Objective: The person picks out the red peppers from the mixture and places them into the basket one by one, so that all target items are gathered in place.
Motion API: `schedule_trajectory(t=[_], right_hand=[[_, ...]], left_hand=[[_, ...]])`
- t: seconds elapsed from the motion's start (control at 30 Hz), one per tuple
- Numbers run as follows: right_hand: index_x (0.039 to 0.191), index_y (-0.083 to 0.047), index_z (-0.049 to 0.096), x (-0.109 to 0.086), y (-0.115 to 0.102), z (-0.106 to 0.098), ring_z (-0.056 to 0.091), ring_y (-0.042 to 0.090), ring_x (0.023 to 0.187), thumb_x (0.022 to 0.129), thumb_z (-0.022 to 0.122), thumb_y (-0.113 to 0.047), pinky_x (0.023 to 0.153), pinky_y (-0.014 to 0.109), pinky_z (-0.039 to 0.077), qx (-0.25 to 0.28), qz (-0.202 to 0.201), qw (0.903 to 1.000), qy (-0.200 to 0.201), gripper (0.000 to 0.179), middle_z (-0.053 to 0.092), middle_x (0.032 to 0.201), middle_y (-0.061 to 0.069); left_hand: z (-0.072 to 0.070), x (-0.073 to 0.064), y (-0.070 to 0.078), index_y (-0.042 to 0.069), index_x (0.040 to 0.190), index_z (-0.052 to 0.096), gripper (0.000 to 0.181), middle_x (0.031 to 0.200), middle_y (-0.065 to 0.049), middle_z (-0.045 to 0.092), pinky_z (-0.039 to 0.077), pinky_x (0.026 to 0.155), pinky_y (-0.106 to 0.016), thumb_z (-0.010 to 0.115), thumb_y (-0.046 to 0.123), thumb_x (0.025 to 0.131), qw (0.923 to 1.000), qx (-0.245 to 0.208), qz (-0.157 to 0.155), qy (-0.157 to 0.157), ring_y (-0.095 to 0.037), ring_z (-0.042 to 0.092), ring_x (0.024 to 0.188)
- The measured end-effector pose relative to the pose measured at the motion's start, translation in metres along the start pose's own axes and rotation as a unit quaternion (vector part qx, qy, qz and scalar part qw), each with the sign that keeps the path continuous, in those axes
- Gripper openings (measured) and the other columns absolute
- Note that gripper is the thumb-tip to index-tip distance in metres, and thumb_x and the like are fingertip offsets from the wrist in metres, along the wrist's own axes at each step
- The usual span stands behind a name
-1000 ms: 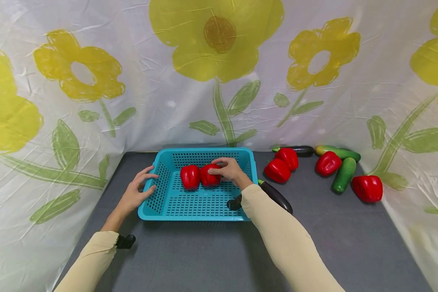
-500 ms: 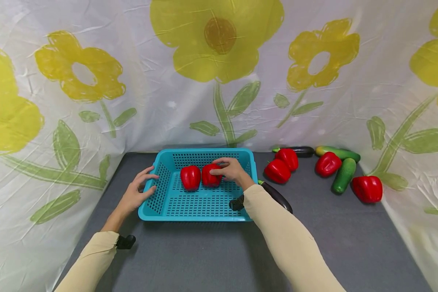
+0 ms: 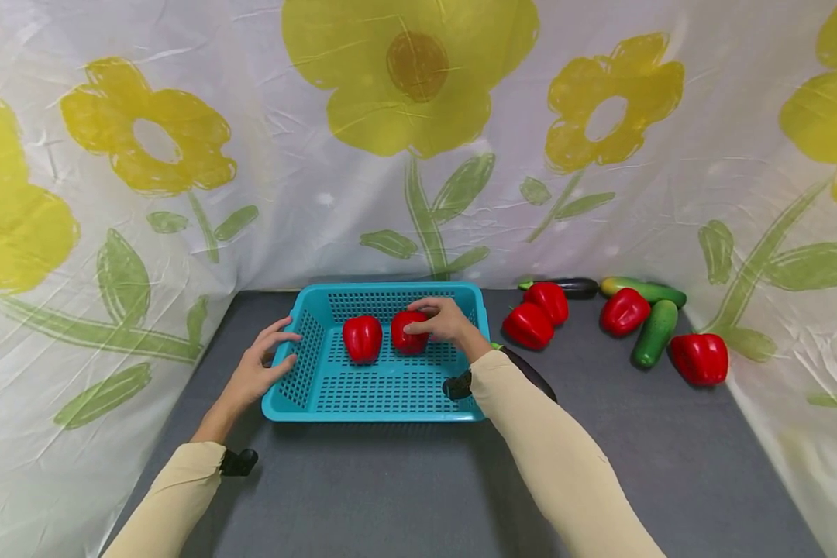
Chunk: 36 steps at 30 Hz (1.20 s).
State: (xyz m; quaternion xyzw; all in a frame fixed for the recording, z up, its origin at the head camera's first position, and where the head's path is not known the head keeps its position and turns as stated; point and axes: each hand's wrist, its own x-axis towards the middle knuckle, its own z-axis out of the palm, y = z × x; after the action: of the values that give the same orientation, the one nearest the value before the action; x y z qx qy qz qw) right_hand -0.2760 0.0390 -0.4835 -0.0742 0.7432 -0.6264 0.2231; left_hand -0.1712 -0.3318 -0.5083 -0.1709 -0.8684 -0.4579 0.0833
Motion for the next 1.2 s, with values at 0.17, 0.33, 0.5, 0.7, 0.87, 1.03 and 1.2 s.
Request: schedule_trajectory(t=[0.17, 0.33, 0.5, 0.7, 0.87, 1.03, 1.2], right_hand=[[0.132, -0.002, 0.065, 0.002, 0.003, 0.003, 0.055, 0.038, 0.121, 0.088, 0.077, 0.002, 0.094, 0.053, 0.050, 0.006, 0.000, 0.9999, 0.010, 0.045, 0.057, 0.135, 0.020], [0.132, -0.002, 0.065, 0.004, 0.005, 0.008, 0.055, 0.037, 0.120, 0.089, 0.076, 0.004, 0.093, 0.051, 0.051, 0.000, -0.005, 1.0000, 0.002, 0.045, 0.057, 0.135, 0.020], [0.132, -0.003, 0.066, 0.007, 0.004, 0.014, 0.057, 0.036, 0.120, 0.088, 0.076, 0.005, 0.092, 0.050, 0.052, 0.002, -0.005, 1.0000, -0.004, 0.045, 0.058, 0.134, 0.018], [0.132, -0.004, 0.066, 0.009, 0.003, 0.019, 0.057, 0.036, 0.120, 0.089, 0.076, 0.004, 0.094, 0.052, 0.051, 0.002, -0.007, 0.9999, -0.010, 0.045, 0.059, 0.134, 0.018], [0.134, -0.004, 0.065, 0.007, 0.000, 0.014, 0.054, 0.037, 0.124, 0.089, 0.077, -0.001, 0.097, 0.057, 0.047, 0.003, 0.002, 0.9998, -0.021, 0.046, 0.055, 0.140, 0.019], [0.140, -0.004, 0.060, 0.006, -0.005, 0.003, 0.044, 0.035, 0.135, 0.091, 0.078, -0.010, 0.100, 0.059, 0.043, -0.010, -0.001, 0.9989, -0.046, 0.053, 0.047, 0.148, 0.020], [0.143, -0.007, 0.057, 0.003, -0.014, -0.009, 0.047, 0.034, 0.132, 0.092, 0.078, -0.018, 0.101, 0.059, 0.042, -0.034, -0.017, 0.9967, -0.072, 0.056, 0.047, 0.148, 0.022]], left_hand=[[0.001, 0.000, -0.003, -0.004, 0.131, 0.060, 0.034, 0.160, -0.020, 0.030, 0.041, 0.090, -0.019, 0.065, -0.002, 0.097, 1.0000, 0.008, -0.002, -0.001, -0.046, 0.049, 0.127], [0.001, -0.001, -0.004, -0.004, 0.131, 0.060, 0.034, 0.160, -0.018, 0.030, 0.043, 0.089, -0.022, 0.065, -0.002, 0.097, 0.9999, 0.012, -0.007, -0.001, -0.046, 0.051, 0.125], [0.000, -0.001, -0.004, -0.004, 0.131, 0.060, 0.034, 0.160, -0.017, 0.030, 0.048, 0.090, -0.037, 0.065, -0.003, 0.097, 0.9999, 0.011, -0.008, -0.001, -0.047, 0.052, 0.124], [0.001, 0.000, -0.003, -0.003, 0.130, 0.060, 0.034, 0.160, -0.017, 0.030, 0.048, 0.087, -0.030, 0.065, -0.004, 0.097, 0.9999, 0.011, -0.003, 0.001, -0.047, 0.054, 0.121], [0.002, 0.000, -0.002, -0.004, 0.130, 0.060, 0.035, 0.160, -0.018, 0.030, 0.046, 0.086, -0.024, 0.065, -0.005, 0.096, 0.9999, 0.010, -0.001, 0.001, -0.048, 0.055, 0.119], [0.001, 0.001, -0.001, -0.003, 0.130, 0.060, 0.035, 0.160, -0.017, 0.031, 0.044, 0.089, -0.024, 0.065, -0.005, 0.096, 0.9999, 0.014, -0.004, 0.003, -0.045, 0.051, 0.125], [0.001, 0.001, -0.002, -0.004, 0.130, 0.060, 0.035, 0.160, -0.017, 0.031, 0.041, 0.090, -0.018, 0.065, -0.007, 0.095, 0.9999, 0.011, 0.002, 0.003, -0.043, 0.046, 0.131]])
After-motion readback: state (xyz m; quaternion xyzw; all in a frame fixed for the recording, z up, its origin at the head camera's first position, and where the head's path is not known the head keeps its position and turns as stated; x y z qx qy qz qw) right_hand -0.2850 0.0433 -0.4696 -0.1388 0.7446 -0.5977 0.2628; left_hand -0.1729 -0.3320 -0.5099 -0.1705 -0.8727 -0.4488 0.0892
